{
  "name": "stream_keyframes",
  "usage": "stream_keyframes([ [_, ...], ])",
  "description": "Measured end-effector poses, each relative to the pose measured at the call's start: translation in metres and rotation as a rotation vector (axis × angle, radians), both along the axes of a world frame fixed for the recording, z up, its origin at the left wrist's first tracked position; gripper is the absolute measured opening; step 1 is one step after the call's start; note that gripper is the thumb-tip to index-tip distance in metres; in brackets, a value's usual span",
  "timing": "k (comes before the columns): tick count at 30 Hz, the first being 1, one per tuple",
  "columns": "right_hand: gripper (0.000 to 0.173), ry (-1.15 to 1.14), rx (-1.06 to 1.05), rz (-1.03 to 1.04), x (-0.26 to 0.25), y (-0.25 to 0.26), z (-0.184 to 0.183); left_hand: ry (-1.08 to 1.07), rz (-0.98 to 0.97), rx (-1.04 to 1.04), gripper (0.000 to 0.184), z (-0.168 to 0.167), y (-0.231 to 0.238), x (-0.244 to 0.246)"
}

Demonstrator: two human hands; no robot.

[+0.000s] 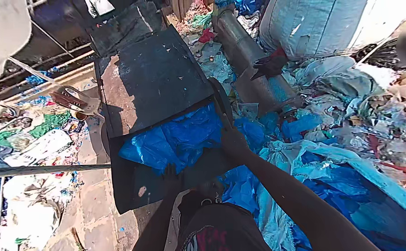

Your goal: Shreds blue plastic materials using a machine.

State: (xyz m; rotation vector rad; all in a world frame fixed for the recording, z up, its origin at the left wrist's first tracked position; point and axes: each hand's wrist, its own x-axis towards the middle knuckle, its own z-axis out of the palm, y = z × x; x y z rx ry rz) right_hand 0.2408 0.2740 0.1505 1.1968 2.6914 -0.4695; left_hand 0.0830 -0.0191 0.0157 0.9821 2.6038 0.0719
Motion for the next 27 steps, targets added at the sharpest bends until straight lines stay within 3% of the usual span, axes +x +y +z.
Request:
stream_keyframes([
  [16, 0.028, 0.065, 0.026, 0.006, 0.008, 0.000, 0.001, 0.013, -0.044, 0.040, 0.067, 0.007, 0.001, 0.003],
  [20, 0.035, 0.052, 0.081, 0.015, 0.014, -0.009, 0.000, -0.008, -0.061, 0.043, 0.067, 0.012, -0.002, 0.004],
  [24, 0.058, 0.050, 0.105, -0.043, 0.020, -0.023, -0.002, -0.030, -0.083, 0.021, 0.067, 0.025, 0.000, 0.004],
  [27, 0.060, -0.005, 0.108, -0.086, 0.021, -0.036, 0.000, -0.024, -0.094, 0.007, 0.067, 0.028, 0.001, 0.003],
])
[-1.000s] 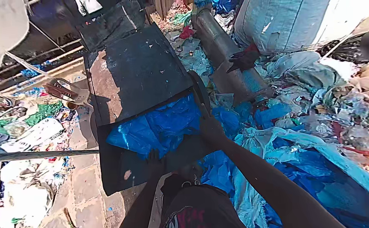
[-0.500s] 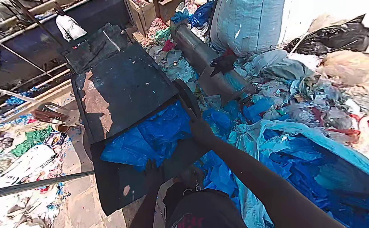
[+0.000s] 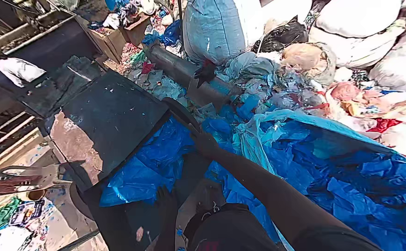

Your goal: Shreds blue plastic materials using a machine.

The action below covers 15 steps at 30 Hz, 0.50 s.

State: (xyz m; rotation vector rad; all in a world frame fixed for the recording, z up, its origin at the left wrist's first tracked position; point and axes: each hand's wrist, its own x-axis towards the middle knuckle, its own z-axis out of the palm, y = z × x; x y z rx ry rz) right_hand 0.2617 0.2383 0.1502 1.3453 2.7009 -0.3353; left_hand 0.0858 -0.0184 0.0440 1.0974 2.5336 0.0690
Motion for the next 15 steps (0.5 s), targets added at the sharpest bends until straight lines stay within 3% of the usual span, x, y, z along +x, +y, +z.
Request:
stream_keyframes([
  [4, 0.058, -0.028, -0.004, -0.068, -0.005, -0.011, 0.000, -0.036, 0.022, 0.000, 0.067, 0.005, -0.002, -0.002],
  [8, 0.040, 0.010, 0.122, -0.108, -0.002, -0.038, -0.013, -0.054, 0.022, 0.012, 0.068, 0.004, -0.002, -0.003],
  [10, 0.043, 0.046, 0.152, -0.130, 0.005, -0.066, -0.024, -0.029, 0.015, 0.013, 0.068, 0.003, -0.002, -0.003],
  [15, 0.056, 0.040, -0.114, -0.226, 0.059, -0.175, -0.028, 0.029, -0.020, 0.021, 0.067, -0.002, -0.007, -0.002],
])
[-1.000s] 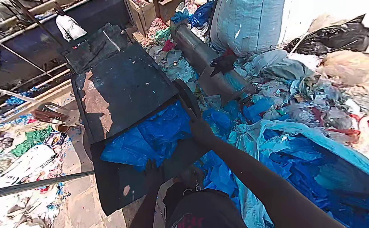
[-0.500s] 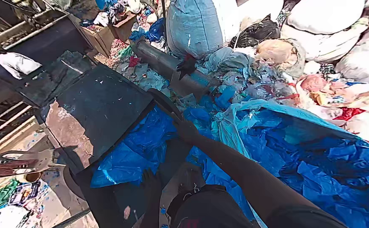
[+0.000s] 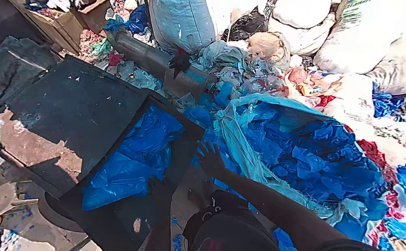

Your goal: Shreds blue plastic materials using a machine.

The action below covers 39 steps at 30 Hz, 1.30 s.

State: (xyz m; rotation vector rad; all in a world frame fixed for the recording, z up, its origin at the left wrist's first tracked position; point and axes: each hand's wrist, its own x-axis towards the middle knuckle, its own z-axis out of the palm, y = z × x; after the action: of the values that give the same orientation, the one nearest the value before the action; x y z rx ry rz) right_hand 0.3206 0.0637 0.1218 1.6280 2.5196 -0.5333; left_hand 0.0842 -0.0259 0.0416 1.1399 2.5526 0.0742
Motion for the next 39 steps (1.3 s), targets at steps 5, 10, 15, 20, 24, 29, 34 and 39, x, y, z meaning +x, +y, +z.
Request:
stream_keyframes([
  [5, 0.056, -0.051, -0.511, -0.467, 0.123, -0.111, -0.076, -0.021, -0.061, 0.025, 0.069, -0.006, -0.001, -0.003],
  [10, 0.063, -0.178, -0.954, -0.759, 0.222, -0.218, -0.103, -0.011, -0.077, -0.020, 0.067, 0.004, 0.000, 0.007],
  [15, 0.055, 0.048, -0.869, -0.864, 0.254, -0.263, -0.117, -0.019, -0.135, -0.003, 0.066, -0.002, -0.001, 0.014],
  [20, 0.053, 0.338, -0.753, -0.971, 0.265, -0.260, -0.107, 0.082, -0.138, -0.072, 0.068, 0.055, -0.015, 0.057],
  [24, 0.053, 0.443, -0.741, -0.976, 0.308, -0.277, -0.112, 0.283, -0.271, -0.139, 0.064, 0.031, -0.026, 0.072],
  [29, 0.051, 0.479, -0.742, -1.121, 0.392, -0.337, -0.157, 0.075, -0.266, -0.178, 0.065, 0.034, -0.047, 0.146],
  [34, 0.050, 0.274, -0.933, -1.188, 0.457, -0.391, -0.163, 0.119, -0.403, -0.172, 0.064, 0.058, -0.066, 0.178],
  [39, 0.048, 0.326, -0.894, -1.232, 0.487, -0.422, -0.179, 0.087, -0.087, -0.304, 0.075, 0.107, -0.055, 0.252],
])
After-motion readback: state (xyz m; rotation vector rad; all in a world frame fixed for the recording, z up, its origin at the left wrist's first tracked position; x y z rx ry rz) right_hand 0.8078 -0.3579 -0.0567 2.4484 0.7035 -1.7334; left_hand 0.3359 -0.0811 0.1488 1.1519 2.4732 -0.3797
